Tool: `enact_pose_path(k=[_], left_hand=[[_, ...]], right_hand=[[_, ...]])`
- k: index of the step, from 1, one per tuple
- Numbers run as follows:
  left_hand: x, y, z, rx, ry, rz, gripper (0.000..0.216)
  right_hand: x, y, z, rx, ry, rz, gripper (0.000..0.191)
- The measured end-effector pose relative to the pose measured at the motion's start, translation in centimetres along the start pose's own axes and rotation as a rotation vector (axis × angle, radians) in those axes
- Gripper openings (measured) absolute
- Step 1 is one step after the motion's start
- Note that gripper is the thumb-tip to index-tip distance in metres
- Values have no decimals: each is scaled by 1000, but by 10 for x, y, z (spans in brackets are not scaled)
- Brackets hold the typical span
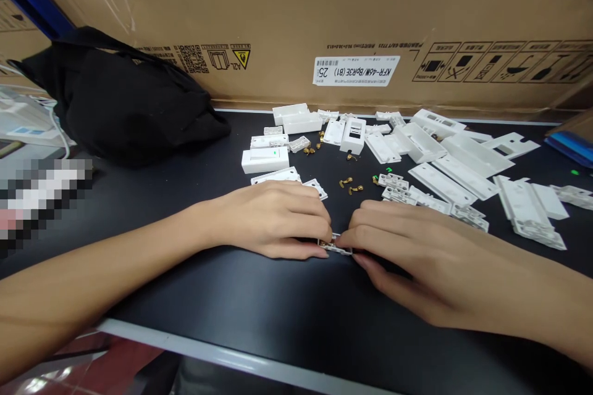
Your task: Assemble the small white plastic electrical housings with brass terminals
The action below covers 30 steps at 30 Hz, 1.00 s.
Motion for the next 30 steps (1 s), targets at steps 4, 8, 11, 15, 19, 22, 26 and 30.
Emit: enact_pose_path(k=[4,8,11,15,19,22,26,30], left_hand=[[1,0,0,-6,-15,-20,17],[1,0,-1,-16,-17,-16,16],[-1,0,-1,-9,16,7,18],[-4,1,-3,-5,78,38,22],[-4,2,-1,27,61,33,20],[-3,2,0,50,18,25,20],[-3,2,3,78,-7,24,20],[-4,1,4,75,9,25,20]], right_hand=[[1,0,0,-1,-8,-12,20],[2,0,1,1,-16,-22,21],[1,0,1,-1,-9,-22,20],[0,0,0,2,-19,-21,19],[2,0,1,10,-32,-19,17],[5,-1,0,6,-29,-19,17],[6,-1,0,3,-25,-17,17],[5,-1,0,7,-19,-18,22]])
Point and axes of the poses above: each hand's wrist, its own y-axis towards the middle knuckle, its own x-axis out of the back of the hand, z = x × y, the point moved 10 cm from there along y, towards the middle knuckle, and after that the axes turned 11 degrees about x, right-handed, at the moved point
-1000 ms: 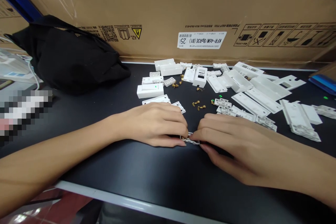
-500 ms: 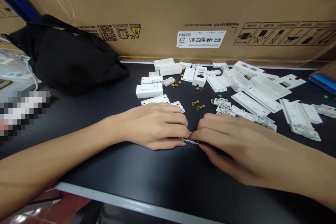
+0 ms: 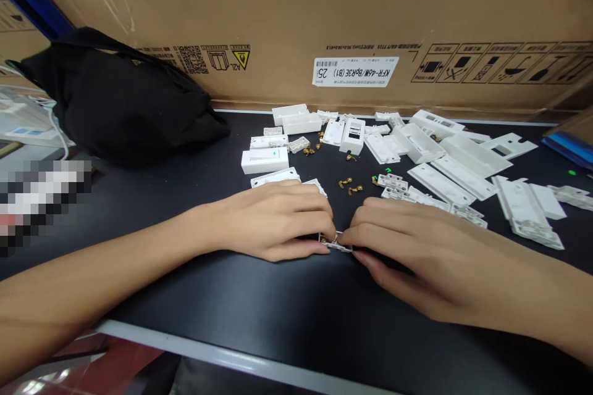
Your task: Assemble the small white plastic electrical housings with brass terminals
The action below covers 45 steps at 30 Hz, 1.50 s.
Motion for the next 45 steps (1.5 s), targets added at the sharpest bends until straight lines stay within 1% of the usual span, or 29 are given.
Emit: enact_pose_path(k=[6,12,17,20,23,26,32,39,45], left_hand=[[3,-3,0,-27,85,-56,20],[9,-3,-4,-40,133,-118,19],[10,-4,-5,-37,143,-140,19],[8,-3,-5,-36,154,-125,20],[5,-2,-3,-20,131,-84,18],[4,-1,-1,-4,106,-70,19],[5,-1,3,20,36,-80,19],[7,-1,6,41,-30,-98,17],[8,-3,10,37,-133,-125,15]], right_hand=[[1,0,-1,6,31,1,23],[4,-1,0,-1,-2,-4,21],[3,-1,-1,4,-24,-6,22],[2,-1,-1,12,-52,-4,23],[0,-1,-2,14,-67,-3,24],[0,-1,-2,13,-66,-9,26],[0,-2,-4,-9,-54,-5,29],[2,-1,-3,-12,-44,-21,26],[-2,-1,-4,-25,-51,-10,25]])
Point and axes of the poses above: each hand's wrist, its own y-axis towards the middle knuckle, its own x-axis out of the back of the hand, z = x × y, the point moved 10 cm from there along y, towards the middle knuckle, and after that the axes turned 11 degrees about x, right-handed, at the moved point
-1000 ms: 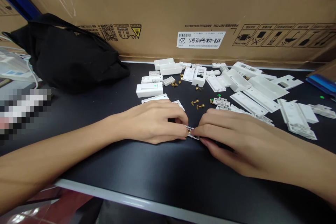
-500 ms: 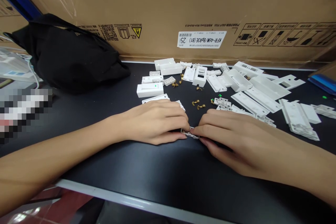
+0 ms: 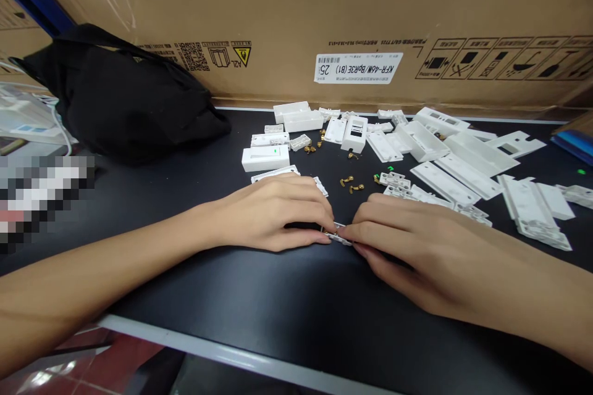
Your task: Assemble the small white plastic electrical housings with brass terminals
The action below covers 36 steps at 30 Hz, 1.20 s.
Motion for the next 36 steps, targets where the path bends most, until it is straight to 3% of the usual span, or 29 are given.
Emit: enact_pose_path(k=[9,14,25,36], left_hand=[[1,1,1,30,6,-12,16],[3,3,8,82,-125,-36,11],[-5,7,20,324,-203,36,6],[-10,6,25,396,-168,80,5]], right_hand=[[0,1,2,2,-14,12,25],[0,1,4,11,-61,25,27],[0,3,5,10,-74,14,25],[0,3,7,12,-71,8,23]])
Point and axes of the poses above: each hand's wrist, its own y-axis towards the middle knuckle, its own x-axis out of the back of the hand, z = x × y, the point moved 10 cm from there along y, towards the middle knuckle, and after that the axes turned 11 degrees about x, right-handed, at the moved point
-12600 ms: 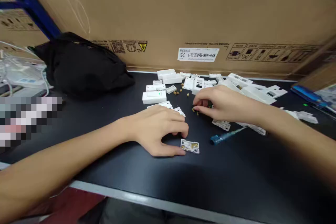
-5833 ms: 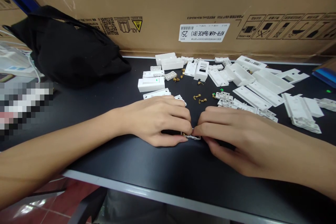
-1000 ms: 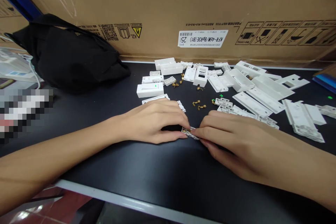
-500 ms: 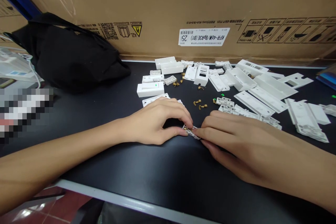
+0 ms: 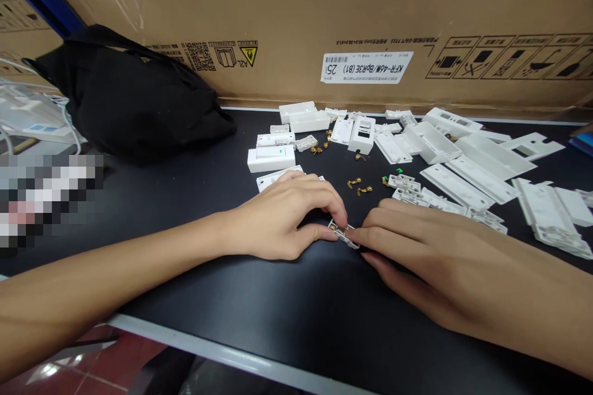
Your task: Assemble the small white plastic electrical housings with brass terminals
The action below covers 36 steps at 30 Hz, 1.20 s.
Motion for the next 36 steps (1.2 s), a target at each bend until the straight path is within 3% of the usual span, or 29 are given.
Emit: enact_pose_path(k=[8,13,17,27,36], left_hand=[[3,-3,-5,-78,45,-14,6],[2,-9,-21,-287,301,-50,19],[0,-12,-25,-358,465,-82,23],[-4,-12,-29,-374,576,-84,25],[-5,-10,-26,-336,454,-57,18]], right_hand=[[3,3,0,11,-19,-4,23],[1,0,-2,-6,-45,9,22],[0,-2,-2,-8,-53,15,22],[-2,-5,-8,-6,7,25,17],[3,-5,-12,-32,81,7,23]])
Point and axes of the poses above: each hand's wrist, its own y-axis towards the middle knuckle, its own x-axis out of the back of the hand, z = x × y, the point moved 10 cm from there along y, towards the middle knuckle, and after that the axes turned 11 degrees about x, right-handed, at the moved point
